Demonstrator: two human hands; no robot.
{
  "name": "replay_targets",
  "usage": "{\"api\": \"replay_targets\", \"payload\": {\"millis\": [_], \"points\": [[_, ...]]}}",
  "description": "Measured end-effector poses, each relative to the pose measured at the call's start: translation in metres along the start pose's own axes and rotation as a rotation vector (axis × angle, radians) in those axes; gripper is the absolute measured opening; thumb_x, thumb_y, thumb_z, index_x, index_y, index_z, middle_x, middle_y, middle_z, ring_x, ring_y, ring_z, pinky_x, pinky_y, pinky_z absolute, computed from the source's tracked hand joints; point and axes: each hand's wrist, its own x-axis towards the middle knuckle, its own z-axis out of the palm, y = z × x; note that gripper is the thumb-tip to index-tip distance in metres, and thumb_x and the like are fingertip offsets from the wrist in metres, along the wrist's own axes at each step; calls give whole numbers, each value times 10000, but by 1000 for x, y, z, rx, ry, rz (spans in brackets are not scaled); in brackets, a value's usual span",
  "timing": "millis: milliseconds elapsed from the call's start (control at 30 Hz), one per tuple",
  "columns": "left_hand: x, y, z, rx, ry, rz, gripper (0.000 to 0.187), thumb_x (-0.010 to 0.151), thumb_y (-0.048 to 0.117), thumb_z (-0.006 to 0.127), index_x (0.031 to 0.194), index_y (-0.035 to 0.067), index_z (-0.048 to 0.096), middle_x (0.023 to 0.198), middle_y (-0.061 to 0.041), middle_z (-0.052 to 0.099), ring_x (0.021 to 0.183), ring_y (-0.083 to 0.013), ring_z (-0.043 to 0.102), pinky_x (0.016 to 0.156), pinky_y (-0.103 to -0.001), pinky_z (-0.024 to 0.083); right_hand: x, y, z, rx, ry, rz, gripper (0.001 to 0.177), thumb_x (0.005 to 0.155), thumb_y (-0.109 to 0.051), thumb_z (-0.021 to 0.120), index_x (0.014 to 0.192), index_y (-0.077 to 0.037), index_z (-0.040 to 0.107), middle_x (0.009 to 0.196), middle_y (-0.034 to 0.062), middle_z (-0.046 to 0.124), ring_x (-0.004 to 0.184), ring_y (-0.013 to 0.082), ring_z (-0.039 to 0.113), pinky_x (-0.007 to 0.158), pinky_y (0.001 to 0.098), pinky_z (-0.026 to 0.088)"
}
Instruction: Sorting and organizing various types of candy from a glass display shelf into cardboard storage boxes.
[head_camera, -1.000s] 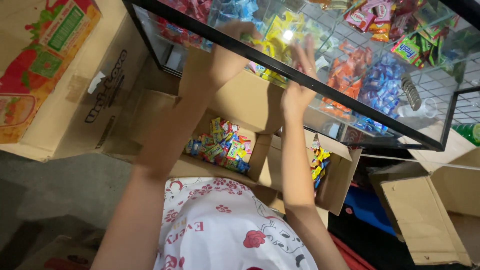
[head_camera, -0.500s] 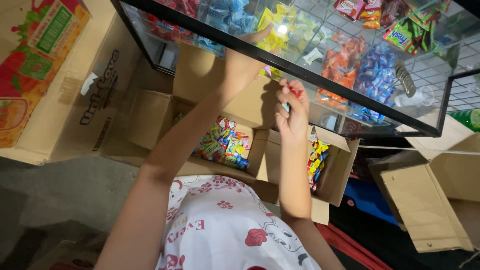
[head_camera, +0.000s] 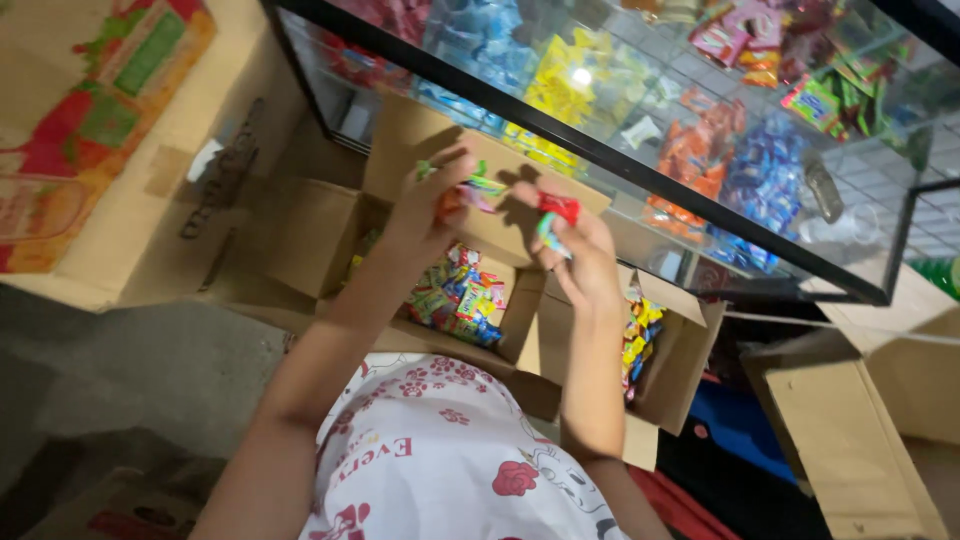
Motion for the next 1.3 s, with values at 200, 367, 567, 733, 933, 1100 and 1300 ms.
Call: {"api": "replay_targets", "payload": {"millis": [200,367,567,733,933,1100,1300], "points": [[-32,56,-33,-39,132,183,339,950,97,755,1279,81,677,861,33,654,570,-18,537,406,-170,348,65,37,54,-694,-221,108,340,1063,-161,560,1356,0,623,876,91,714,526,79,532,483,208,416],[-47,70,-64,-80,152,272,377,968,121,735,1335,76,665,852,45,641,603,-32,599,418,-178,378,159,85,88,-687,-103,50,269,1051,-225,637,973,25,699,639,52,652,470,130,528,414,259,351],[-63,76,-59,-125,170,237,402,945,131,720,1335,70,645,877,43,679,617,-32,613,421,-180,391,152,89,113,22,-212,57,356,888,-20,579,1244,-6,591,1093,115,675,970,216,718,922,363,615],[-47,58,-71,-98,147,194,361,962,126,742,1311,67,671,838,39,660,621,-34,611,427,-182,399,116,79,83,-20,-268,95,408,924,45,587,1331,29,594,1246,136,678,1112,204,702,1047,331,578],[-25,45,-64,-142,123,82,266,941,126,752,1196,116,677,909,55,698,645,-34,624,409,-168,380,121,79,64,-184,-93,-9,254,973,2,686,1221,55,677,1100,145,738,967,198,732,906,314,612],[-33,48,-73,-153,116,144,273,963,131,765,1219,90,678,898,45,685,650,-20,616,420,-174,388,132,87,93,-427,-92,-82,199,989,-46,717,1157,59,695,954,87,718,823,149,692,695,280,604],[-54,64,-85,-190,119,184,316,978,131,738,1287,95,684,773,52,634,621,-14,603,427,-161,384,151,86,145,-260,-42,-86,280,960,-59,627,1236,-72,581,882,25,685,670,127,639,448,229,438]]}}
